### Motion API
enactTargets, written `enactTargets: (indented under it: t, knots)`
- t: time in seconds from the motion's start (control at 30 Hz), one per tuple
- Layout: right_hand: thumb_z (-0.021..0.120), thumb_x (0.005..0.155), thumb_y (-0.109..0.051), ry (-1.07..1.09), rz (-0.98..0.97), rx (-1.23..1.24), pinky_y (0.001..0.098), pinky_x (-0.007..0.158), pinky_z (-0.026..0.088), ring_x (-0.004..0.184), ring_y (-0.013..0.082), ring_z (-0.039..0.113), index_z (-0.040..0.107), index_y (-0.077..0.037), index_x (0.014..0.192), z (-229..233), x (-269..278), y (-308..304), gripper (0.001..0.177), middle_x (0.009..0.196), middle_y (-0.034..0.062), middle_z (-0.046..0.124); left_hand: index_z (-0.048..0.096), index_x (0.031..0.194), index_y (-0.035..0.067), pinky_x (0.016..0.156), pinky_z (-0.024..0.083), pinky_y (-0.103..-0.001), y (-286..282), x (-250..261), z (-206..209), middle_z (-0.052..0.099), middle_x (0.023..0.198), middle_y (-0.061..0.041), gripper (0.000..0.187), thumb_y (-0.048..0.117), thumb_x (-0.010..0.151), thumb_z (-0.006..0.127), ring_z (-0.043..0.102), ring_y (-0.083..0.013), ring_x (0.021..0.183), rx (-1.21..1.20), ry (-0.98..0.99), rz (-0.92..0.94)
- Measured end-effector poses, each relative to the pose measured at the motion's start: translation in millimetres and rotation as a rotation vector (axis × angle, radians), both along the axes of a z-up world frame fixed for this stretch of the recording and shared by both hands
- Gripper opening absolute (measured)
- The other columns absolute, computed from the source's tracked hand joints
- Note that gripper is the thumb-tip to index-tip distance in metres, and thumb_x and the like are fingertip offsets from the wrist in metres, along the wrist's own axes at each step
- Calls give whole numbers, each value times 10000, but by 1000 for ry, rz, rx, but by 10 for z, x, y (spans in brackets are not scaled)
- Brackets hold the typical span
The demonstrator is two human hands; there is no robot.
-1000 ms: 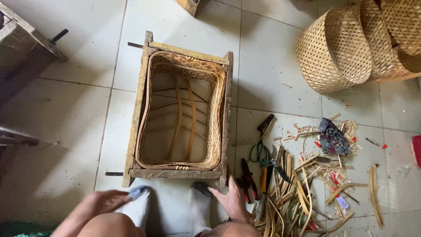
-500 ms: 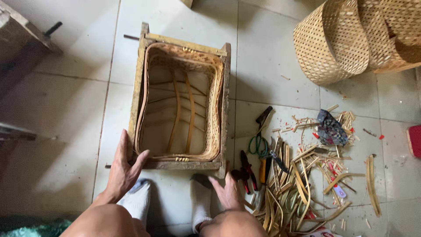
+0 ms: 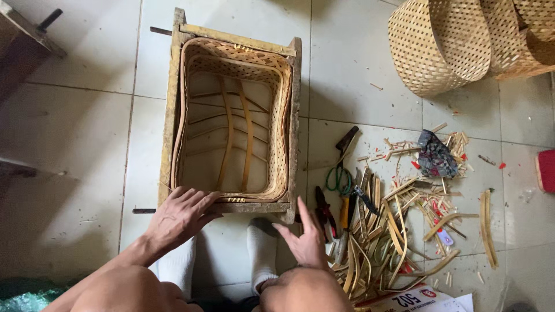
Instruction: The person assembles a rectangular basket by fitting a woven frame into a wooden mold, trimming excess material, and securing the structure with glue. They use a hammer, scissors, and a knife to adjust and fasten the components.
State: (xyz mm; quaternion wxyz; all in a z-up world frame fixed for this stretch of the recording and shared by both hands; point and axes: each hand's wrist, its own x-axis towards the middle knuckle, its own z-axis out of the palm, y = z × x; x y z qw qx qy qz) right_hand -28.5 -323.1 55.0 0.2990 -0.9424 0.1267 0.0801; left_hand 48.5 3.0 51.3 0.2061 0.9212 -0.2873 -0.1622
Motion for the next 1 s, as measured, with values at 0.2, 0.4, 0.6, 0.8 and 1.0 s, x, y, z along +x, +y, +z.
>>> enactTargets:
  t: [0.2,0.4,0.6,0.8,1.0]
  knots:
    - [892,812,-306,-529,512,63,453,1146,487,1323,339,595,557,-20,1404,291,384,132,738,1389,214,632,524,1380,0,970,454,-449,-128,22,93,690,1145,-152,694,430,841,605,641,-295,1054,-238,-464,20]
    - [844,850,-132,-509,564,155,419,1089,534,1240,295,671,699,-8,1238,274,437,320,432,1271,150,713,394,1512,142,1116,448,-395,-226,59,115,627,1280,-51,627,471,1008,568,591,-216,1208,142,117,-59]
    - [695,956,-117,-369,-183,172,368,882,608,1000,291,767,726,-31,1195,-138,131,-781,256,1133,163,775,450,1483,40,1070,388,-522,-249,99,101,565,1389,-163,870,495,775,671,525,-319,1269,-162,-249,-19]
    - [611,1003,-287,341,-417,-213,412,719,581,812,334,758,749,-79,1172,-829,-362,-1989,301,960,162,779,392,1490,-9,1044,458,-441,-543,255,-50,601,1301,-160,833,386,807,661,573,-290,1203,-130,-248,-241]
    - [660,940,-333,341,-277,-486,451,784,580,949,348,710,598,-68,1344,-1521,-714,-2159,487,1121,203,743,553,1380,38,821,545,-397,-685,224,-79,666,949,-115,604,369,886,661,660,-285,897,-142,-104,-231]
